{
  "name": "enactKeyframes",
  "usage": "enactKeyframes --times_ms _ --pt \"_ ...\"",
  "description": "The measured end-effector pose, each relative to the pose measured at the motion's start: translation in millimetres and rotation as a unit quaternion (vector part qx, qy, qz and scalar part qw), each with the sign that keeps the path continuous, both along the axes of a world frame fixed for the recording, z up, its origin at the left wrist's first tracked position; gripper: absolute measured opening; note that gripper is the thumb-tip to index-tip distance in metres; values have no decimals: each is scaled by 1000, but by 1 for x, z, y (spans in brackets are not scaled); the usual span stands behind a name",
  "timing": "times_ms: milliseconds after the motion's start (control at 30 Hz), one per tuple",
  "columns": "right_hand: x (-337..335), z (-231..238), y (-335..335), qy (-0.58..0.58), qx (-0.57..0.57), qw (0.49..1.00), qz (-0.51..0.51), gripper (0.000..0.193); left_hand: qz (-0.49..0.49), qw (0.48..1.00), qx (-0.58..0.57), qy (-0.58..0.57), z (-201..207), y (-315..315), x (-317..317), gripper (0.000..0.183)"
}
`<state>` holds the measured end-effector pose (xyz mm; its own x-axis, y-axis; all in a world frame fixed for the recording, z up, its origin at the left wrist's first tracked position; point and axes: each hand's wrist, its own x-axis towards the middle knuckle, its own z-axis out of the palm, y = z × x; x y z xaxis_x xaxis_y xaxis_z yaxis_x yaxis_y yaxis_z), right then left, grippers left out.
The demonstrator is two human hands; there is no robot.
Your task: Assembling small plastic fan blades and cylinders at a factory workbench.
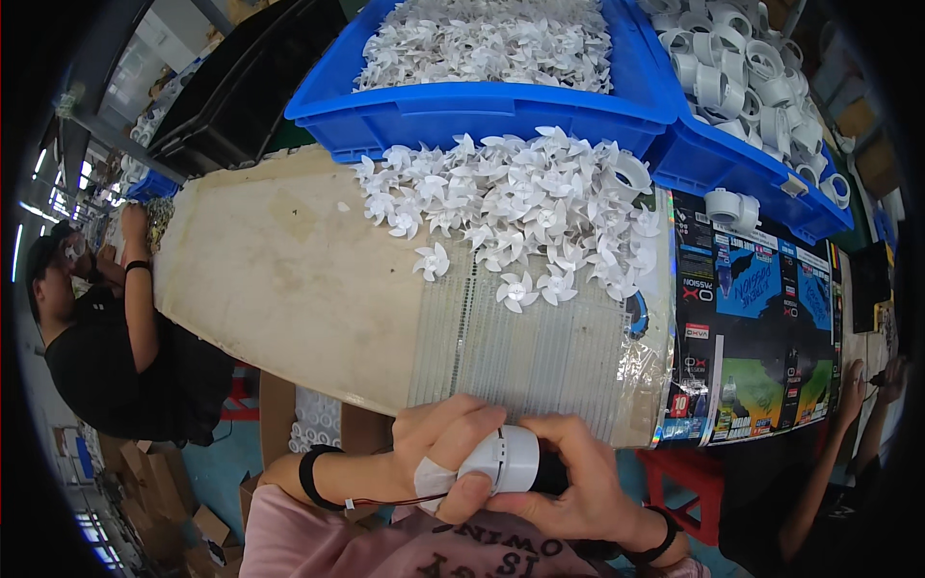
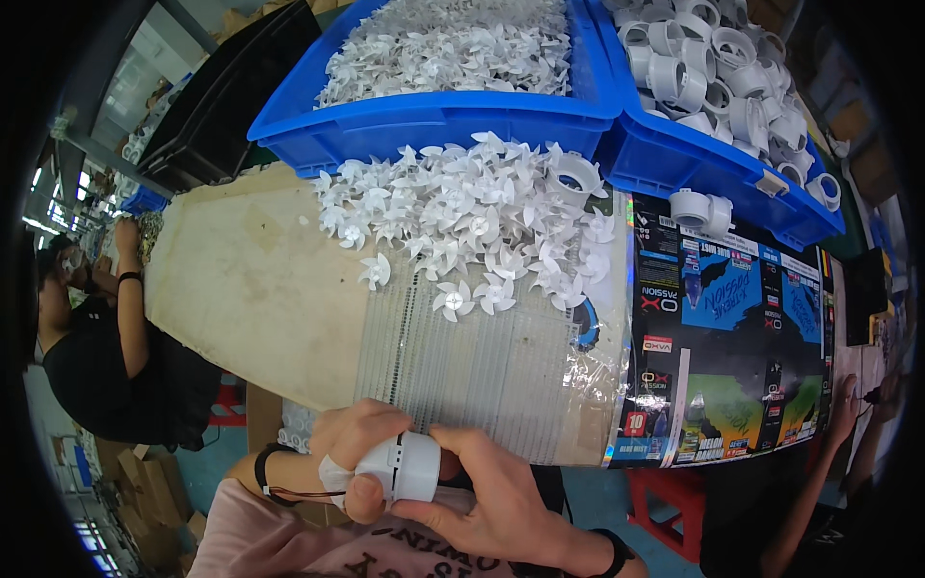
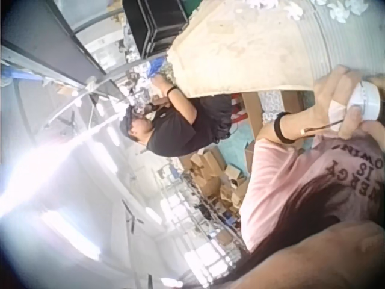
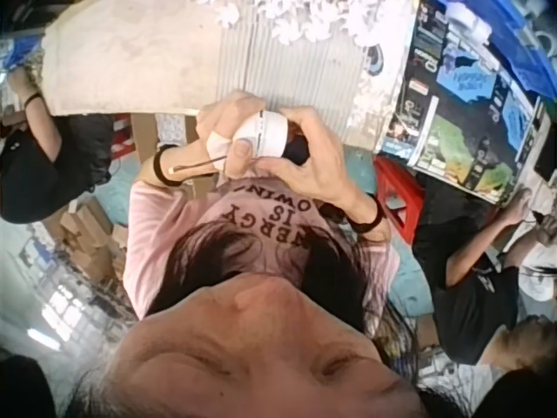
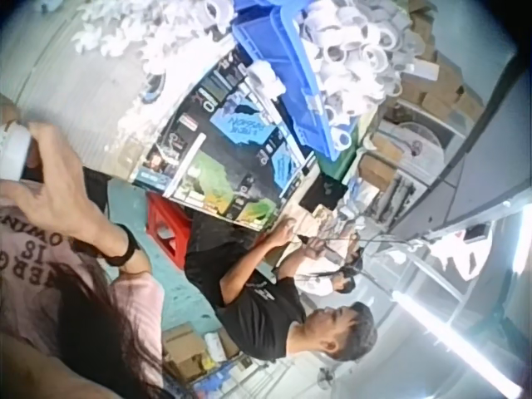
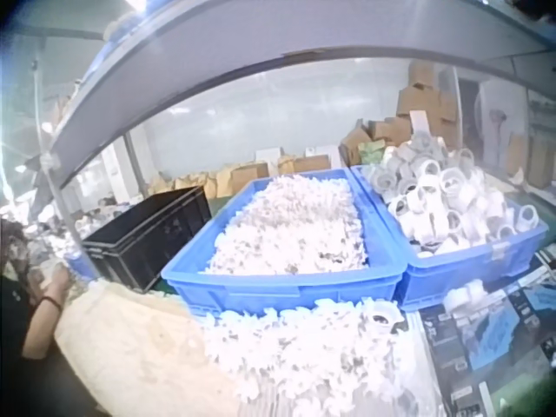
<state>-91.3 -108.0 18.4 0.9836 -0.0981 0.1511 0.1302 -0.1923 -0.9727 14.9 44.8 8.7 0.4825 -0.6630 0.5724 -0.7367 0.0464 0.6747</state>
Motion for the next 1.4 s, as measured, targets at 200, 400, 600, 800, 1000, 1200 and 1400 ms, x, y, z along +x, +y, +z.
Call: enactKeyframes --times_ms 200,400,600,800,1000,1200,1400 --pt "6 -1 0 15 -9 1000 0 63 -22 999 14 42 3 0 6 40" --pt "19 -23 8 37 -26 996 -76 66 30 943 94 319 -11 -9 10 35" --pt "26 -34 22 -121 -229 937 -234 66 57 879 -5 473 -9 -22 -9 51" --pt "16 -16 3 -93 -153 968 -174 62 -87 935 9 344 -5 -5 26 71" --pt "10 -14 8 -53 -169 978 -106 63 -93 926 13 367 -4 -3 22 61" --pt "13 -17 15 -111 -250 956 -106 59 7 898 -42 438 -6 -15 6 62" --pt "16 -13 12 -146 -296 938 -106 53 57 924 -73 371 -5 -22 2 52"
